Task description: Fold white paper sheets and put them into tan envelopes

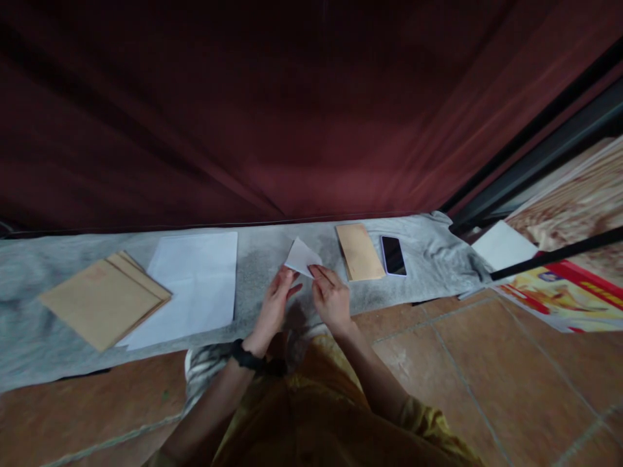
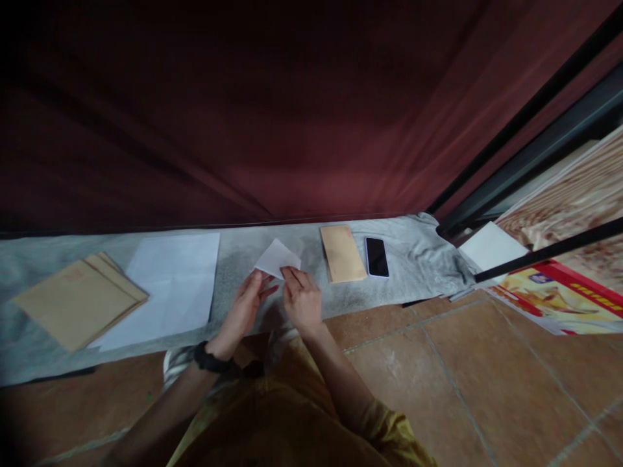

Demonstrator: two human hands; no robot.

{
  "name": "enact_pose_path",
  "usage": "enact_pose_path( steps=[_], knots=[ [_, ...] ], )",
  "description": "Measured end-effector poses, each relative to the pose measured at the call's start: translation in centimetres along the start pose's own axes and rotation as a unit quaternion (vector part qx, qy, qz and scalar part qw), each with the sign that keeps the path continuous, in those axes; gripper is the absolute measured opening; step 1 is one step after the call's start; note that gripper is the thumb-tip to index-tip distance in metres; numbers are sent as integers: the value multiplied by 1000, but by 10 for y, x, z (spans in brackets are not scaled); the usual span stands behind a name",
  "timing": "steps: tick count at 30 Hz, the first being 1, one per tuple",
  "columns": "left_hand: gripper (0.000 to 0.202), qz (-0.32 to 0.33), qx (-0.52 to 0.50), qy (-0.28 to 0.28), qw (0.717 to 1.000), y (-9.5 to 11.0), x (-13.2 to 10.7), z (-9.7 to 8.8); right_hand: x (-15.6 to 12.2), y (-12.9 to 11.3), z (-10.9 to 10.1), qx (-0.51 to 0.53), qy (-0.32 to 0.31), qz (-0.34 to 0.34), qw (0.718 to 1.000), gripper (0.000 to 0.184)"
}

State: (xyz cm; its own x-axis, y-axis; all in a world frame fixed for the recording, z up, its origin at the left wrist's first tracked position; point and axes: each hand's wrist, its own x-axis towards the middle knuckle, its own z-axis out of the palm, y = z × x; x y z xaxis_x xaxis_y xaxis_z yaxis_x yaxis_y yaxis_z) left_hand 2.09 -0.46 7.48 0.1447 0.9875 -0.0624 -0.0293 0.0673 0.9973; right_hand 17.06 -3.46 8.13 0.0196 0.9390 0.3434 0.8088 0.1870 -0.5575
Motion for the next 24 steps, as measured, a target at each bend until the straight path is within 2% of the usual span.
enact_pose_path(
  steps=[2,4,9,14,17,20,22,24],
  knots=[
    [56,-35,-94,4,995,5,-3,7,-6,-5,4,-38,-27,-30,998,46],
    [53,-64,-128,30,989,4,-4,9,-13,-8,13,-49,-45,-35,997,45],
    [49,-130,-126,100,978,-16,-2,-2,-28,-3,35,-30,-80,-52,995,50],
    [43,-156,-104,103,977,-30,6,-24,-38,11,43,46,-68,-64,995,71],
    [41,-160,-68,84,981,-35,11,-40,-38,25,45,72,-21,7,997,70],
    [39,-151,21,20,988,-40,15,-53,-33,43,49,115,21,128,985,59],
    [39,-142,56,-3,988,-42,18,-57,-29,54,51,153,11,190,970,51],
    [39,-134,68,-4,989,-45,23,-58,-26,63,54,179,-13,220,959,42]
  ],
)
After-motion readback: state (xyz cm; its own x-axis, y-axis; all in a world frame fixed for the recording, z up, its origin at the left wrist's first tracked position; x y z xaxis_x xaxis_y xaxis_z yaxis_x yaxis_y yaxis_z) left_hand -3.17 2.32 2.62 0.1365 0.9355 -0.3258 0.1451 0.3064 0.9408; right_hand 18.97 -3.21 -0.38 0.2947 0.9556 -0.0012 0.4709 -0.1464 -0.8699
